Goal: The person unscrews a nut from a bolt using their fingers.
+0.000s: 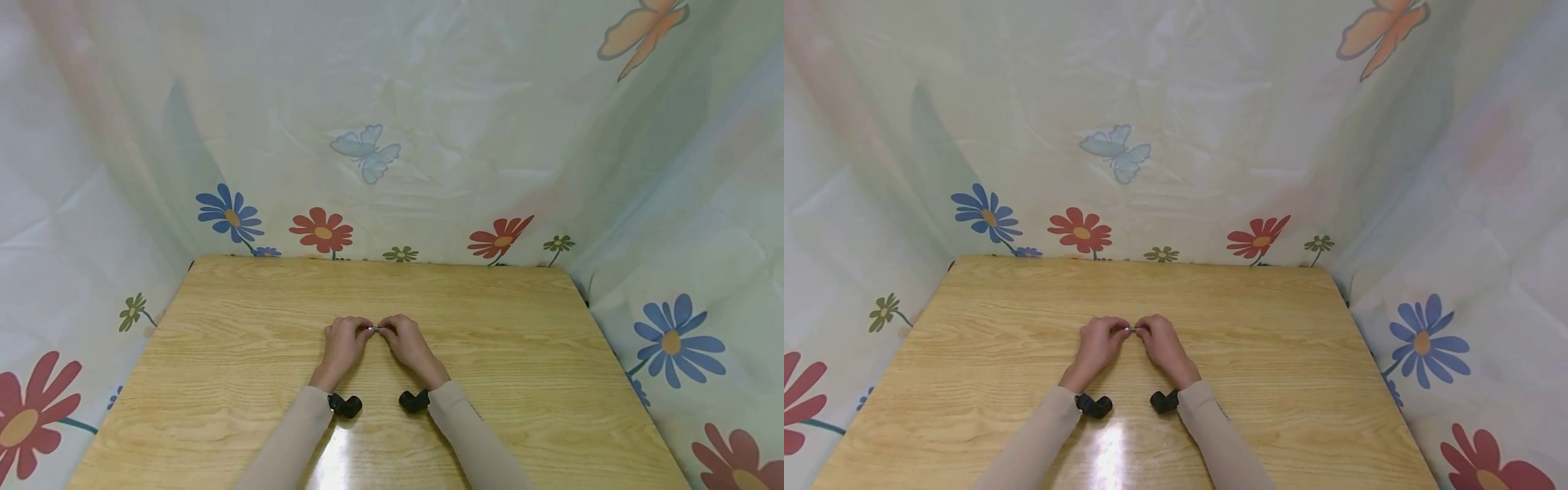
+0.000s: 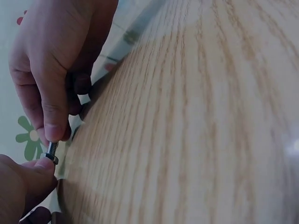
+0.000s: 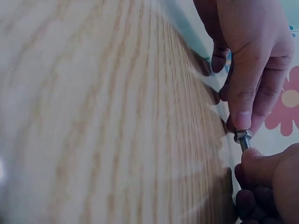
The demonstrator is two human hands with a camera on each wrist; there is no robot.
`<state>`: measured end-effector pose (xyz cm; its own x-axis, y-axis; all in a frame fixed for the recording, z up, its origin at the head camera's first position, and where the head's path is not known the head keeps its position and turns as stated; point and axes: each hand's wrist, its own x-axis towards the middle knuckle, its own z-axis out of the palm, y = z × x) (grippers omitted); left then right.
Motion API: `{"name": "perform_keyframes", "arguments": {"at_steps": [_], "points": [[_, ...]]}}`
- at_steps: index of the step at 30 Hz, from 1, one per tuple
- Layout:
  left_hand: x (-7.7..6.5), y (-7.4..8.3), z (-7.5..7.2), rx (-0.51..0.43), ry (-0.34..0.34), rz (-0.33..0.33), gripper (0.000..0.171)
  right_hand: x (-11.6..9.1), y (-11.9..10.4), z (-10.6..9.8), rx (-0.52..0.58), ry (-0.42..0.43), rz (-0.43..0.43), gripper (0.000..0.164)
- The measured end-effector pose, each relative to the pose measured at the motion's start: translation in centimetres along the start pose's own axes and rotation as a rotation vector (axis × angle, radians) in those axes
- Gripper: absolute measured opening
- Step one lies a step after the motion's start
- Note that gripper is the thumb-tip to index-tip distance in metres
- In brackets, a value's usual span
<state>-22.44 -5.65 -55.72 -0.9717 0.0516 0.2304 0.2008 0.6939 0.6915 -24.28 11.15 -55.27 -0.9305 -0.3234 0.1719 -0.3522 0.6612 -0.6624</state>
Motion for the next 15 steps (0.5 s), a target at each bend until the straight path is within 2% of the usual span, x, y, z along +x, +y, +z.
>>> {"name": "perform_keyframes", "arguments": {"at_steps": [9,15], "points": [[-0.7,0.1,-0.4,-0.042,0.027,0.025,0.012,-0.9,-0.8,-0.4,0.104,-0.006,0.045,0.014],[-1.4,0.4,-0.9,-0.105,0.046,0.042,0.017,-1.6,-1.3,-0.8,0.133,0.014,0.031,0.014]]}}
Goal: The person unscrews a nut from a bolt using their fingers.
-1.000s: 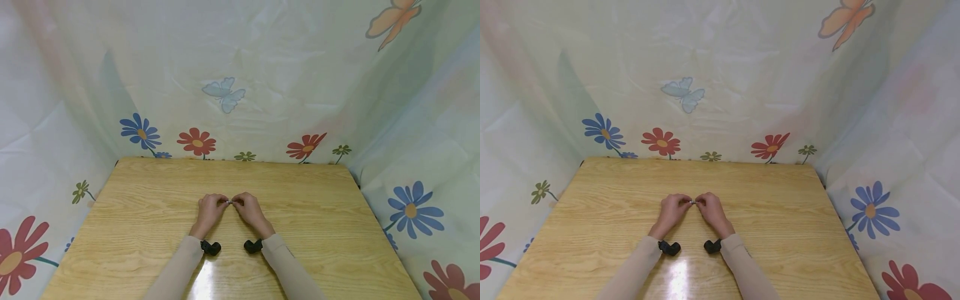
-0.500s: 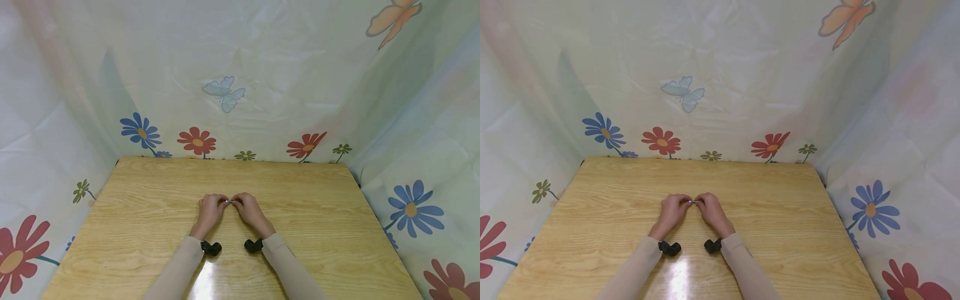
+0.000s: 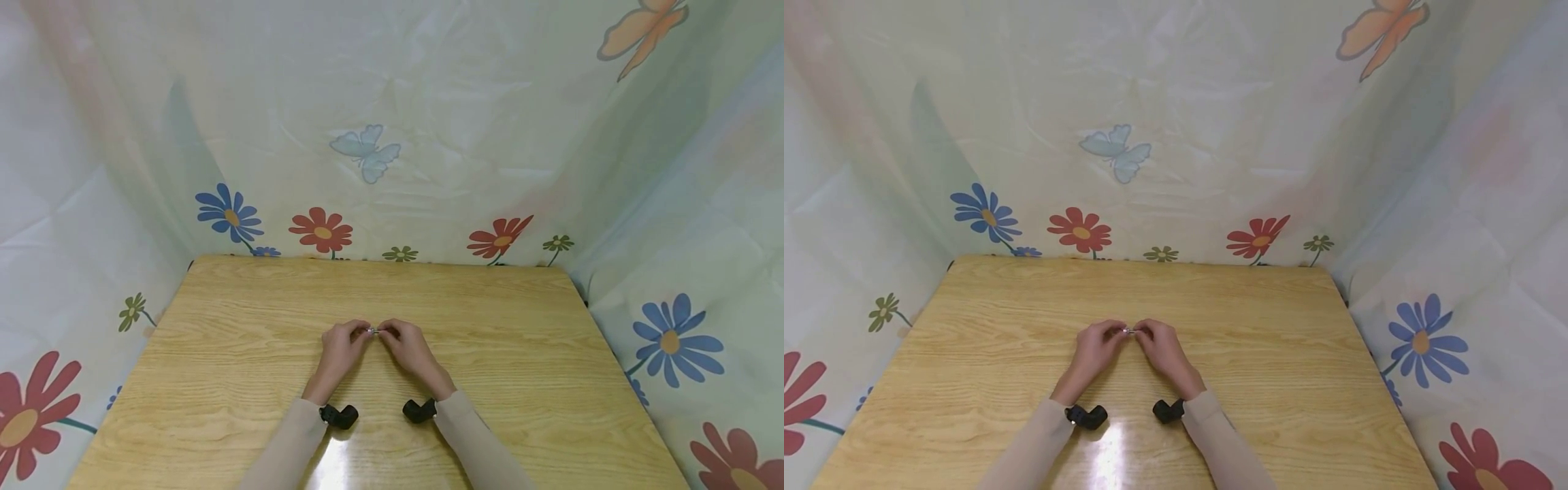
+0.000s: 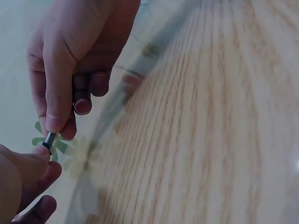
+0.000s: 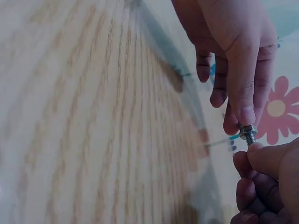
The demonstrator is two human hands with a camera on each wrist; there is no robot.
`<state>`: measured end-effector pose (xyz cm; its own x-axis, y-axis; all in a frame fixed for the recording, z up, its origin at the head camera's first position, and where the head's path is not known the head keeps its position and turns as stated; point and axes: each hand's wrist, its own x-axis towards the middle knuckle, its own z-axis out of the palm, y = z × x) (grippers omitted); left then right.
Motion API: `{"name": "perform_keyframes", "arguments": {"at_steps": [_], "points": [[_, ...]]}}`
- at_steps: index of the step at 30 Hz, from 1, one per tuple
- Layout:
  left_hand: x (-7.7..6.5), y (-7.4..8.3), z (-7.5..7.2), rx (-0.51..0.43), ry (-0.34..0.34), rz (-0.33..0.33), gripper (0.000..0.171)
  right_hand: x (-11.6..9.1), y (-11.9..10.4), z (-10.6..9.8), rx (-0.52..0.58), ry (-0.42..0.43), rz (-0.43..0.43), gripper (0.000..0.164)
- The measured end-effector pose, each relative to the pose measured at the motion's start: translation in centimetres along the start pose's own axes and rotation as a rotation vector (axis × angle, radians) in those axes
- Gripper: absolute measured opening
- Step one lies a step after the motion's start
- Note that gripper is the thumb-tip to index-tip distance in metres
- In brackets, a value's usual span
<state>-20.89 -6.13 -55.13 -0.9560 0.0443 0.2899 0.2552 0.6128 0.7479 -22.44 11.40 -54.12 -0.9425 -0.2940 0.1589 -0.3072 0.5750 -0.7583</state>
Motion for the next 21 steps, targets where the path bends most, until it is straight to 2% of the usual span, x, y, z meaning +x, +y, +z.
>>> {"name": "perform_keyframes", "arguments": {"at_steps": [5,13,21], "points": [[-0.6,0.6,-0.4,-0.055,0.022,-0.001,0.020,-0.7,-0.8,-0.5,0.015,0.006,0.032,0.014],[-1.3,1.6,-1.2,-0.169,0.041,-0.003,0.021,-1.6,-1.8,-1.3,0.019,0.038,-0.004,0.012],[-1.7,2.4,-1.9,-0.216,0.080,0.040,0.024,-2.0,-2.5,-2.1,0.036,0.048,-0.035,0.012]]}}
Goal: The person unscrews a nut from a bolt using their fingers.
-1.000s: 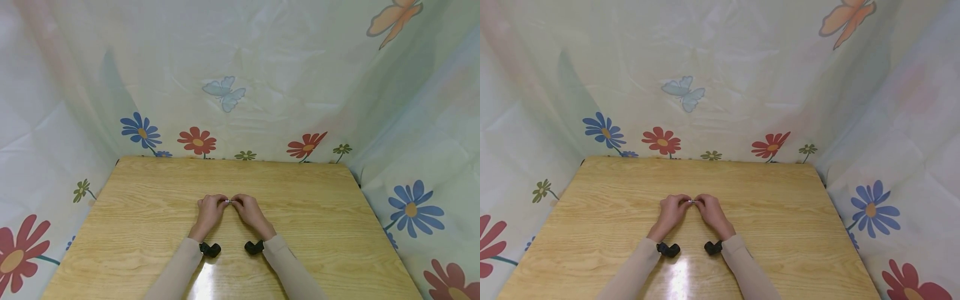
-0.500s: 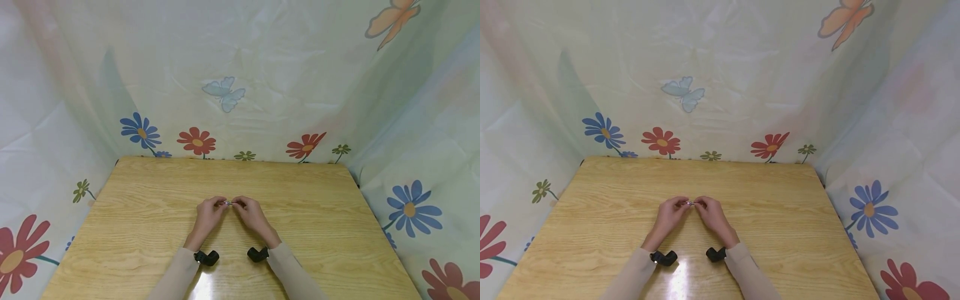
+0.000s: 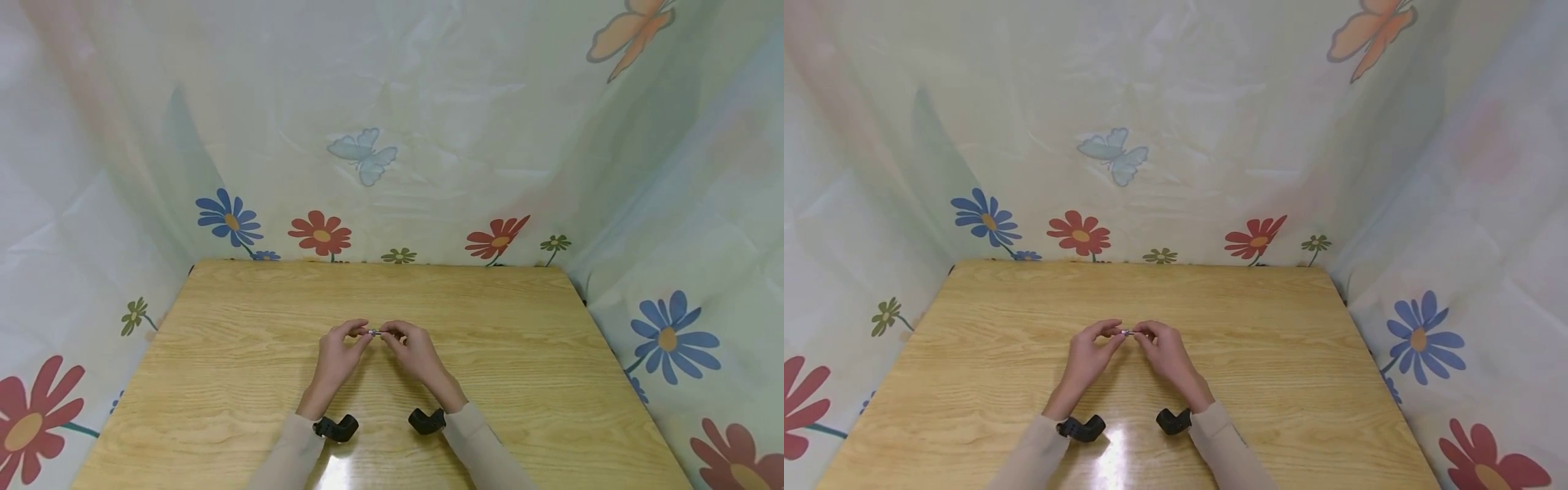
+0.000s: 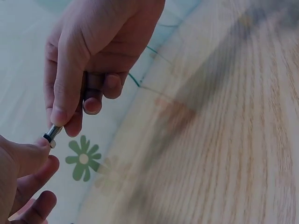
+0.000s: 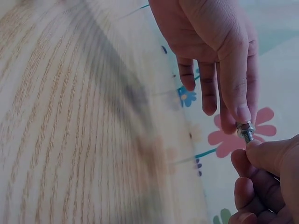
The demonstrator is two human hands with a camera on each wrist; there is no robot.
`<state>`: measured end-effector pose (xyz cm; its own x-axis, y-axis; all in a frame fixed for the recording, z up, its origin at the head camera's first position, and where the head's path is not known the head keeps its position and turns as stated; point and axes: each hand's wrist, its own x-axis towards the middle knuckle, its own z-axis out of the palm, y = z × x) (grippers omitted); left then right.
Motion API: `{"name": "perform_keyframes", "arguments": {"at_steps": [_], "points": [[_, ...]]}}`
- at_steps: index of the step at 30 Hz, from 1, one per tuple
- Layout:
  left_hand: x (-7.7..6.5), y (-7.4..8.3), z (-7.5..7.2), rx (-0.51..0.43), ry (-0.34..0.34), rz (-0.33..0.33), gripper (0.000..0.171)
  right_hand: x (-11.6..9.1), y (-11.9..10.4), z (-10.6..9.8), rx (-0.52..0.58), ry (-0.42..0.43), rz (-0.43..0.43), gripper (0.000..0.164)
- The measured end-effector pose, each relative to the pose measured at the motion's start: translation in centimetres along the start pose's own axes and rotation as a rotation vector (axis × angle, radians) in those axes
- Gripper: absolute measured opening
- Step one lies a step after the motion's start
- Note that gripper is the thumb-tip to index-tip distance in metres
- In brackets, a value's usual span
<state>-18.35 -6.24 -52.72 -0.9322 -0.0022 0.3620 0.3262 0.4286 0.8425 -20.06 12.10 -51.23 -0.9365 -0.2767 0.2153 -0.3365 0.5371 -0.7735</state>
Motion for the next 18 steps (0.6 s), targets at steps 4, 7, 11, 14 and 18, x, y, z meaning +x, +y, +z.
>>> {"name": "perform_keyframes", "arguments": {"at_steps": [4,7,11,14,18], "points": [[-0.10,0.11,-0.21,-0.029,-0.012,-0.004,0.024,-0.12,-0.12,-0.17,0.019,-0.007,-0.010,0.012],[-0.17,0.24,-0.32,-0.043,-0.020,-0.002,0.025,-0.18,-0.17,-0.31,0.027,-0.017,-0.008,0.012],[-0.26,0.55,-0.44,-0.044,-0.022,0.001,0.026,-0.30,-0.28,-0.58,0.022,-0.031,-0.023,0.013],[-0.30,0.76,-0.53,-0.042,-0.031,0.007,0.022,-0.43,-0.41,-0.78,0.022,-0.035,-0.038,0.013],[-0.31,0.95,-0.63,-0.036,-0.033,0.037,0.019,-0.58,-0.55,-0.94,0.026,-0.029,-0.051,0.013]]}}
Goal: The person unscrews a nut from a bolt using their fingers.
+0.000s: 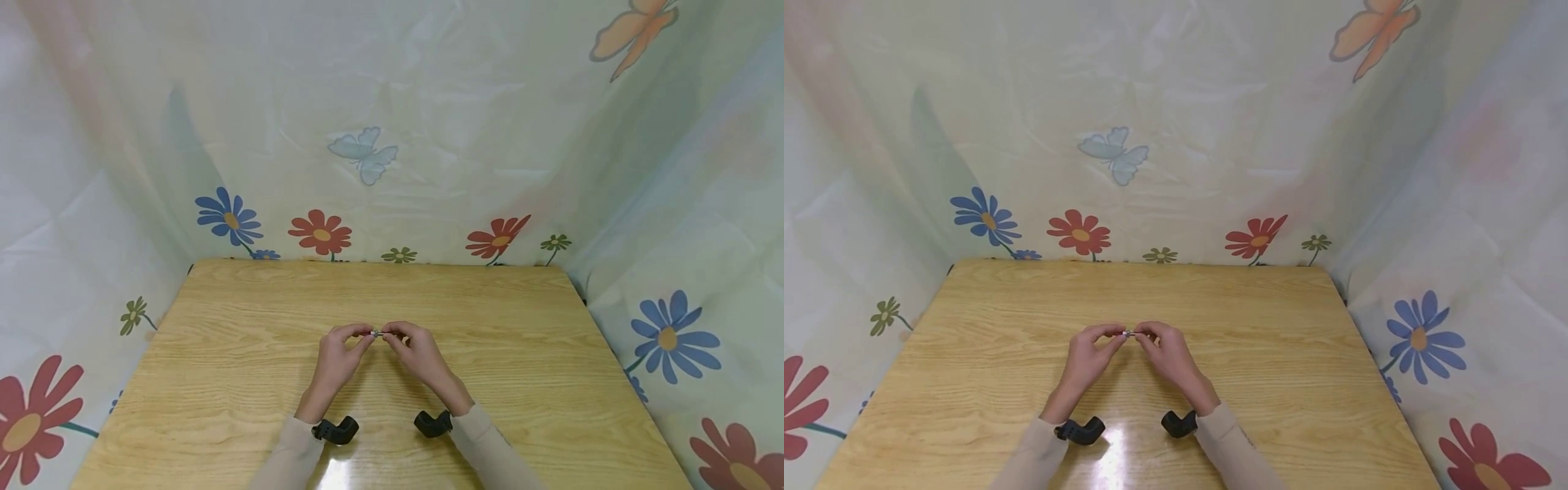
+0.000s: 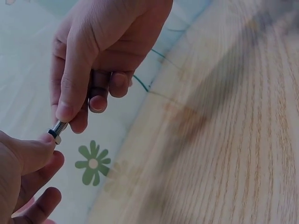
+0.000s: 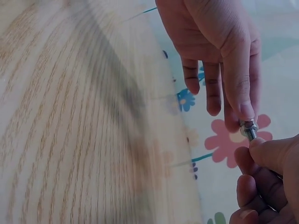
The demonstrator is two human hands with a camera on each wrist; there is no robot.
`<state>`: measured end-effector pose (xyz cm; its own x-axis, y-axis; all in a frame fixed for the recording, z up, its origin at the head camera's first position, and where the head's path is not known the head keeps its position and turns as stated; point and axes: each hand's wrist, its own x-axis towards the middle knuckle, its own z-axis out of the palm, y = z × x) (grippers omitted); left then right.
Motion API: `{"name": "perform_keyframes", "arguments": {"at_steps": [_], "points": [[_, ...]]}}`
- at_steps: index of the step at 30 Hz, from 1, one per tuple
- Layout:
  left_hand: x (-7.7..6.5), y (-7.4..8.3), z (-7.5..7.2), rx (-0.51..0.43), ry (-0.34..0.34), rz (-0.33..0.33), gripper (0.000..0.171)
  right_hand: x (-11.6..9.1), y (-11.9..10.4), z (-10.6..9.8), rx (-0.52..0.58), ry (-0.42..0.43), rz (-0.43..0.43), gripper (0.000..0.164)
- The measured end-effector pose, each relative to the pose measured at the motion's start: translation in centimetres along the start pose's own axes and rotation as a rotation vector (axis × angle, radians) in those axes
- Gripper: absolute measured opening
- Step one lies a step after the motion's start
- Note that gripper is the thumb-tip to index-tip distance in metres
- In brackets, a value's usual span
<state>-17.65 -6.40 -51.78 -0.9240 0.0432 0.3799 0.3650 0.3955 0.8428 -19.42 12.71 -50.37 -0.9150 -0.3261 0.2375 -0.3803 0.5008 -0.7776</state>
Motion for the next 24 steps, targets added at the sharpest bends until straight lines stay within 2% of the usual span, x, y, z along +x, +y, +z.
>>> {"name": "perform_keyframes", "arguments": {"at_steps": [5,12,24], "points": [[0.0,0.2,-0.1,0.017,0.003,0.014,0.018,-0.1,-0.1,0.0,0.011,0.016,-0.009,0.013],[-0.1,0.5,-0.3,0.027,-0.001,0.000,0.015,-0.4,-0.4,-0.1,0.026,0.024,0.003,0.013],[-0.7,0.7,-0.4,-0.009,-0.001,-0.028,0.017,-1.2,-0.7,0.1,0.063,0.057,0.034,0.014]]}}
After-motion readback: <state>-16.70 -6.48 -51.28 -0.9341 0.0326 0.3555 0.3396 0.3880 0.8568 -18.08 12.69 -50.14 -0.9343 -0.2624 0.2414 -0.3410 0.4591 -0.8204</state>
